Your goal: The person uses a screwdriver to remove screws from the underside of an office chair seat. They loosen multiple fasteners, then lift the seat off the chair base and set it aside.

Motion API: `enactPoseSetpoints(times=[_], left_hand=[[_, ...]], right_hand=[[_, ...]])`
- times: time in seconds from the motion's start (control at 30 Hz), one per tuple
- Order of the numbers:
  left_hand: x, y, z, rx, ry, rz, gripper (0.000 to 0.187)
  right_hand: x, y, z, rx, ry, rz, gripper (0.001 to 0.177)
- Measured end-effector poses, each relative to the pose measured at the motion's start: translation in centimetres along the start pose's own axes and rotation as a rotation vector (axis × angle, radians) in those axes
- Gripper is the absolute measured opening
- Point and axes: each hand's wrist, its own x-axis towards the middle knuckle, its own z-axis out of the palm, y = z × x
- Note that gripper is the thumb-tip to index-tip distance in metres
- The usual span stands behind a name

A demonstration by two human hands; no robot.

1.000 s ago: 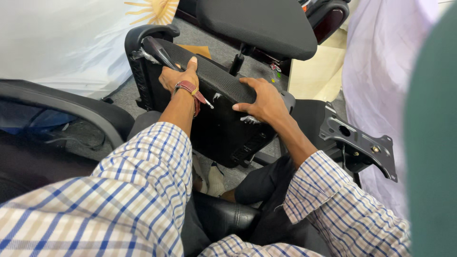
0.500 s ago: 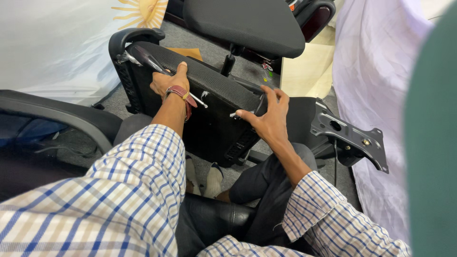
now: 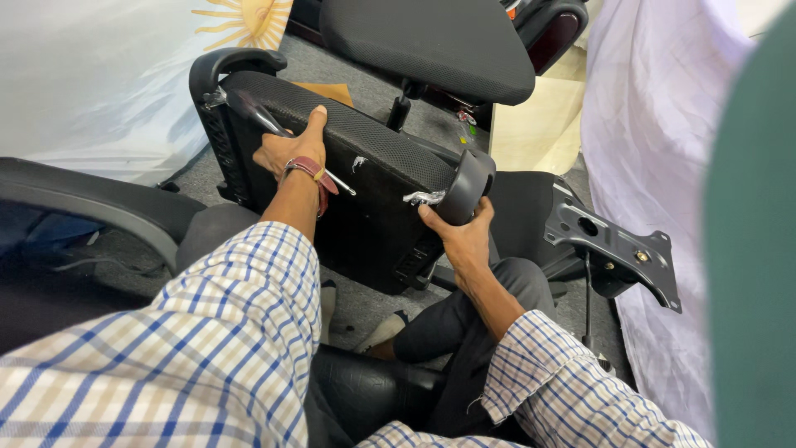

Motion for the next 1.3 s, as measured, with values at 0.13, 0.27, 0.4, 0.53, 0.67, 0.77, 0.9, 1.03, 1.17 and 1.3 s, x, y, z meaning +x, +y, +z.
enactPoseSetpoints(times=[0.13,0.27,0.4,0.53,0.67,0.77,0.9,1.03,1.17,1.3], left_hand=[[1.9,-0.6,-1.0,0.087,-0.007,0.142,0.080],[4.3,-2.6,-1.2,0.094,0.000,0.366,0.078],[8.1,-3.9,-1.9,0.109,0.047,0.436,0.051],[12.0,-4.9,-2.2,0.088,0.138,0.429,0.042],[15.2,-6.0,-3.3,0.163,0.096,0.491,0.046],[16.8,-6.6,-3.9,0.242,0.100,0.554,0.048],[17.1,-6.9,-3.2,0.173,0.042,0.353,0.057],[17.9,-7.1,-3.1,0.175,-0.013,0.391,0.058],[19.2,-6.9,-2.4,0.120,-0.036,0.392,0.056],[20.3,-6.1,-2.9,0.158,-0.077,0.444,0.052]], right_hand=[[-0.2,0.6,0.0,-0.070,-0.047,-0.052,0.104],[0.3,0.9,0.3,-0.099,-0.003,-0.090,0.094],[1.3,0.6,0.4,-0.055,-0.031,-0.014,0.089],[2.7,0.5,0.2,-0.146,0.010,0.029,0.088],[4.1,0.3,0.2,-0.118,0.008,0.029,0.087],[4.4,-0.1,0.3,-0.133,0.024,0.023,0.087],[4.1,-0.1,0.3,-0.073,0.027,0.013,0.089],[3.9,-0.1,0.1,-0.102,0.027,0.039,0.086],[3.8,0.1,0.1,-0.063,0.021,0.002,0.084],[4.0,0.4,0.1,-0.037,0.026,-0.024,0.084]])
